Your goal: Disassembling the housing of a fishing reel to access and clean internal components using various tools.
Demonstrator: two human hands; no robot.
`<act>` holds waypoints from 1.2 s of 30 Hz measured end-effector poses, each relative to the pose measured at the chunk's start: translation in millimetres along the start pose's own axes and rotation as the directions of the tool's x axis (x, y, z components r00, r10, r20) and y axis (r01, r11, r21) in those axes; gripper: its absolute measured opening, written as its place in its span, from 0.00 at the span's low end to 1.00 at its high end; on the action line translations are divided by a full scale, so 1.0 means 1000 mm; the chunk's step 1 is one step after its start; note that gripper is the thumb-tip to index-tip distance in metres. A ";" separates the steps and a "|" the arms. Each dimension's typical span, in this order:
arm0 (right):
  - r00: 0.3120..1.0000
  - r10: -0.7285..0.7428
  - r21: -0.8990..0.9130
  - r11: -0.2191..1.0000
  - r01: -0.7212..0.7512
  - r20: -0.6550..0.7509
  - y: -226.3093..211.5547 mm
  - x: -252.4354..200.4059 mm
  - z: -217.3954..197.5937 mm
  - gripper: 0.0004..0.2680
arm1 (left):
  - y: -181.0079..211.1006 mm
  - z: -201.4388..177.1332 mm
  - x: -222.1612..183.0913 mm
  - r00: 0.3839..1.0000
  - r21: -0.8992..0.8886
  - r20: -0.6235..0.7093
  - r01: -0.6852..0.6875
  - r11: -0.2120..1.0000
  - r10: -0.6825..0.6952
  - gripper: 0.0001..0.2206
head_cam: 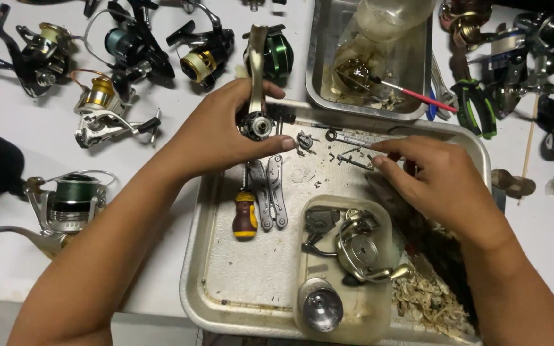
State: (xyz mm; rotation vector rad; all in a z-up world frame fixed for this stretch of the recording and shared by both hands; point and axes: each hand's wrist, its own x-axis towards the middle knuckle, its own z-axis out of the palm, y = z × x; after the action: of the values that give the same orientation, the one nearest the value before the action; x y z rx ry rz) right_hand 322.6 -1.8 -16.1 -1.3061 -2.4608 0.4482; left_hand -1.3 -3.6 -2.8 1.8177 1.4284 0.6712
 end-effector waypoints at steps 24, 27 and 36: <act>0.835 0.026 -0.272 0.950 0.150 0.550 -0.069 0.079 0.046 0.08 | -0.027 0.004 -0.066 0.973 0.027 -0.231 0.005 1.000 0.001 0.36; 0.831 0.027 -0.323 0.928 0.186 0.556 -0.064 0.081 0.052 0.07 | -0.030 -0.002 -0.069 0.966 0.005 -0.256 -0.026 1.000 0.026 0.35; 0.775 0.053 -0.424 0.860 0.285 0.630 -0.068 0.091 0.052 0.08 | -0.031 -0.005 -0.073 0.963 0.044 -0.267 -0.006 0.999 0.018 0.38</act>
State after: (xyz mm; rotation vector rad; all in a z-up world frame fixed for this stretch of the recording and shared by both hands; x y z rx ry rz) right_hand 202.5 31.7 -22.3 -1.3078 -3.3885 0.2295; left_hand -41.6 -69.1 -22.0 1.8218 1.6171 0.9279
